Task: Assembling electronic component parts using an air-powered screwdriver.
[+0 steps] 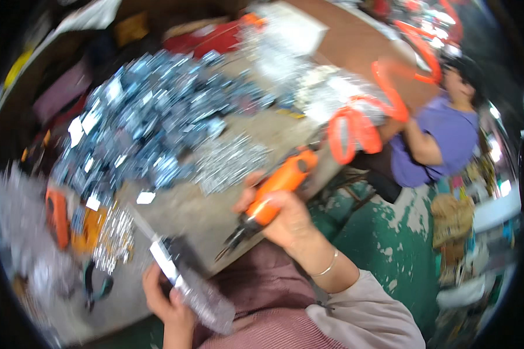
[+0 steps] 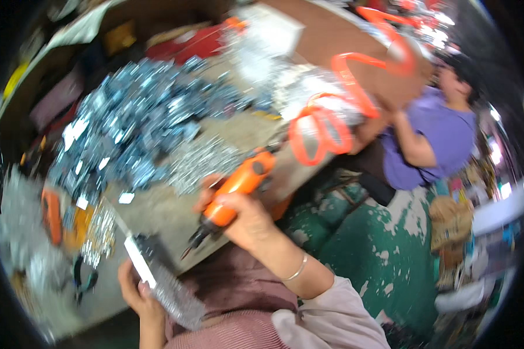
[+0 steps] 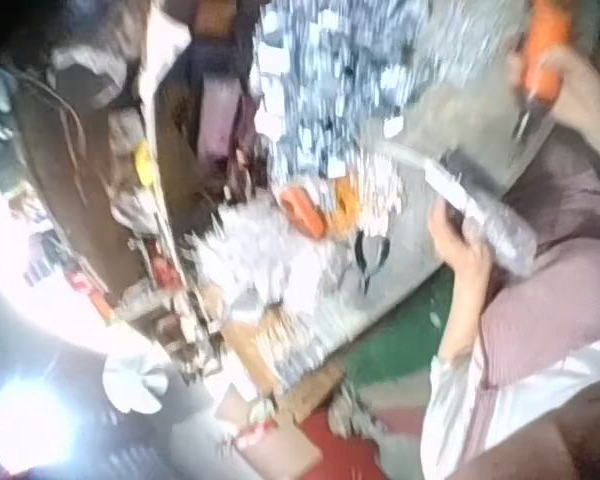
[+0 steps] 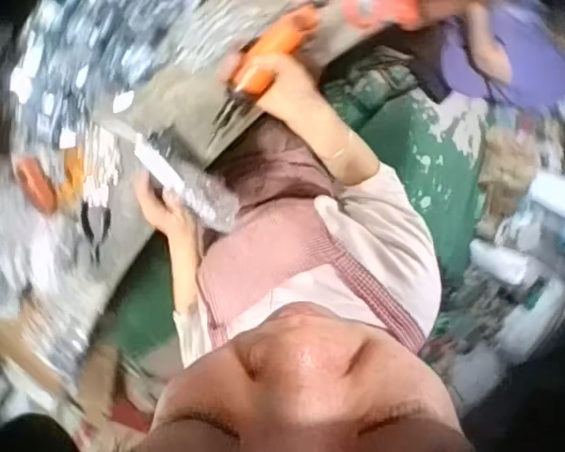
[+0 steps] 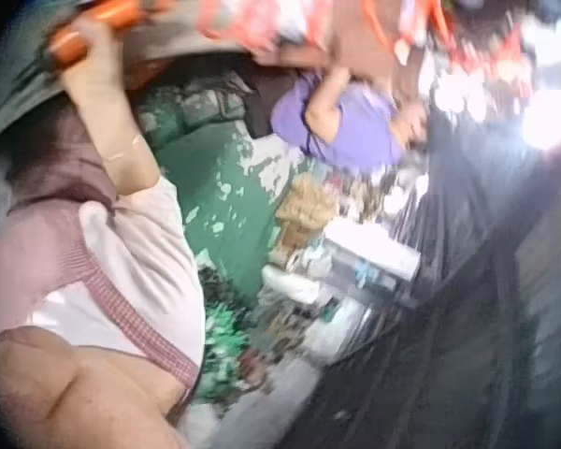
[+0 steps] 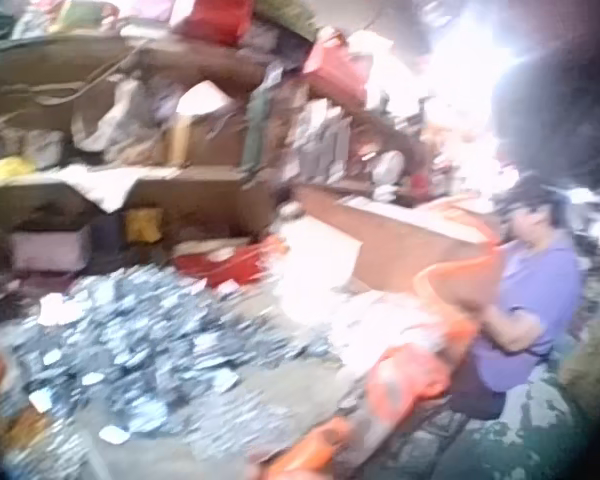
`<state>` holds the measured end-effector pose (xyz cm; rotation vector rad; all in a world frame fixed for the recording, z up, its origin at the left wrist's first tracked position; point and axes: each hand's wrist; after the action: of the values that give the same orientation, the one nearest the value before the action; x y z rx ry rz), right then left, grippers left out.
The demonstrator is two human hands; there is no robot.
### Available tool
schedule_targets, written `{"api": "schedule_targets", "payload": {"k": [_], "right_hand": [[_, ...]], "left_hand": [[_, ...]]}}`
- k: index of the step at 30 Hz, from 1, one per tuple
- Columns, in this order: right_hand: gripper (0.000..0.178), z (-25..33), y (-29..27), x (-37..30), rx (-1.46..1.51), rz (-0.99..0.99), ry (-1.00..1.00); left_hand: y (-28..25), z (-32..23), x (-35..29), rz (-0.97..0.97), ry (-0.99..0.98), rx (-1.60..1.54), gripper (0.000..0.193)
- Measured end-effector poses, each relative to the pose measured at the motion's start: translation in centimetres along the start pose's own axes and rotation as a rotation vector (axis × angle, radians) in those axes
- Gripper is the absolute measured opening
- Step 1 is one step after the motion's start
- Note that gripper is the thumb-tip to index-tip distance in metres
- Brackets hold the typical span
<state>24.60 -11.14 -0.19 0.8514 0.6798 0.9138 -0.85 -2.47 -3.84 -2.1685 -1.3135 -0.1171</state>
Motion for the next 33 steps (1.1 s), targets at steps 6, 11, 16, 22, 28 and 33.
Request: {"api": "schedule_targets", "payload": {"k": [6,11,16,22,28,33], "right_hand": [[0.032,-3.6,1.9,0.5,0.300,-0.015,-0.207],[0.030,-6.4,2.2,1.9,0.360,-0.139,-0.155],[0.031,-6.7,2.3,1.9,0.401,-0.093,-0.150],[0.032,-6.8,2.2,2.3,0.455,-0.081,-0.125],[0.033,-6.4,2.0,2.4,0.466,-0.081,-0.144],[0.033,-6.6,2.0,2.3,0.460,-0.085,-0.141]], "left_hand": [[0.4,-1.0,1.7,0.008,0.172,0.062,0.046],[-0.4,-0.9,1.0,-0.008,0.165,0.073,0.047],[-0.5,-0.6,0.9,-0.011,0.197,0.072,0.049],[-0.3,-0.4,1.1,-0.028,0.244,0.136,0.050],[-0.1,-0.6,1.1,-0.036,0.265,0.204,0.049],[0.0,-0.7,1.1,-0.047,0.274,0.222,0.048]]}}
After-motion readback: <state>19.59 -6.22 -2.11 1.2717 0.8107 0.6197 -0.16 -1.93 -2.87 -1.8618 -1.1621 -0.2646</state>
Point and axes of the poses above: each hand's wrist, its own x-axis towards the middle knuckle, its own y-axis out of the palm, z = x × y, and after that the axes turned 3 degrees about y, right-handed
